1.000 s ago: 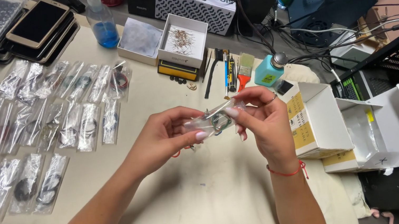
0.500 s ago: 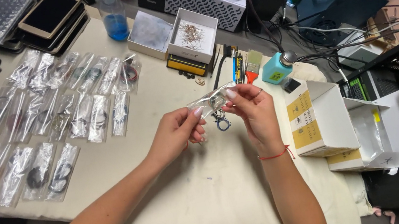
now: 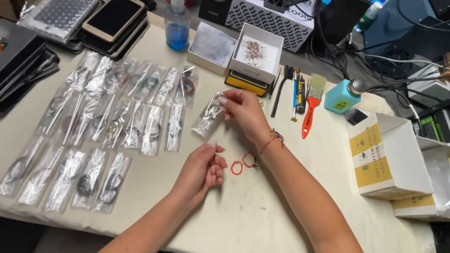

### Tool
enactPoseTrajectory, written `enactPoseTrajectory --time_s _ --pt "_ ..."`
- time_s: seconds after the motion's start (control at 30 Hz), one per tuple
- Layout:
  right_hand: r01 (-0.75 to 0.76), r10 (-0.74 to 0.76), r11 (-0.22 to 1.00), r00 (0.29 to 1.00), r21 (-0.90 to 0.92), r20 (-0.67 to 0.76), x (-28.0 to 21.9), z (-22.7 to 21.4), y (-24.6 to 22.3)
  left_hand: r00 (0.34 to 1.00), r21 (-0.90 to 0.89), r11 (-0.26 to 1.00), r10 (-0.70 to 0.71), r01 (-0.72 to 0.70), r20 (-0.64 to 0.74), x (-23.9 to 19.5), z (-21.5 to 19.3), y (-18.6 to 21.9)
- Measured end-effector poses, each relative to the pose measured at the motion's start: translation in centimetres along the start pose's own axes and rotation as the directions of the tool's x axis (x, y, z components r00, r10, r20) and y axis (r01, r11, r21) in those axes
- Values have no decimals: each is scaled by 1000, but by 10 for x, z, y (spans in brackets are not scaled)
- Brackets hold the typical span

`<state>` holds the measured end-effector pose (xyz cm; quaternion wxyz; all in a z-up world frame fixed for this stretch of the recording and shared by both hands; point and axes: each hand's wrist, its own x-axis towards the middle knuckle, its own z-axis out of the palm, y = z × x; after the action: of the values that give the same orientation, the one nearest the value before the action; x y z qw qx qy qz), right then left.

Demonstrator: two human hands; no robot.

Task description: The person places small keychains into clear plastic bags on a cluttered workbench. They handle each keychain individually, insert it into a bag, and set the sealed bag aside. The process is repeated for several keychains.

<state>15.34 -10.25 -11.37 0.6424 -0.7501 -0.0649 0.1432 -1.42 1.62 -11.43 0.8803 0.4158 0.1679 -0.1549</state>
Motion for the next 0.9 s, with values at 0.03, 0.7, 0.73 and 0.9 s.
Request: enactPoseTrajectory --time_s 0.03,0.7,0.73,0.9 --pt "45 -48 995 998 -89 -33 13 5 2 1000 8 1000 0 0 9 0 -1 1" --pt "382 -603 271 783 -884 154 52 36 -2 997 137 990 9 -20 80 -9 3 8" --pt "407 -642 243 748 -881 168 49 34 -1 997 146 989 16 -27 78 -9 3 8" --pt "479 -715 248 677 -842 174 2 6 -14 995 180 983 27 -44 99 -12 5 10"
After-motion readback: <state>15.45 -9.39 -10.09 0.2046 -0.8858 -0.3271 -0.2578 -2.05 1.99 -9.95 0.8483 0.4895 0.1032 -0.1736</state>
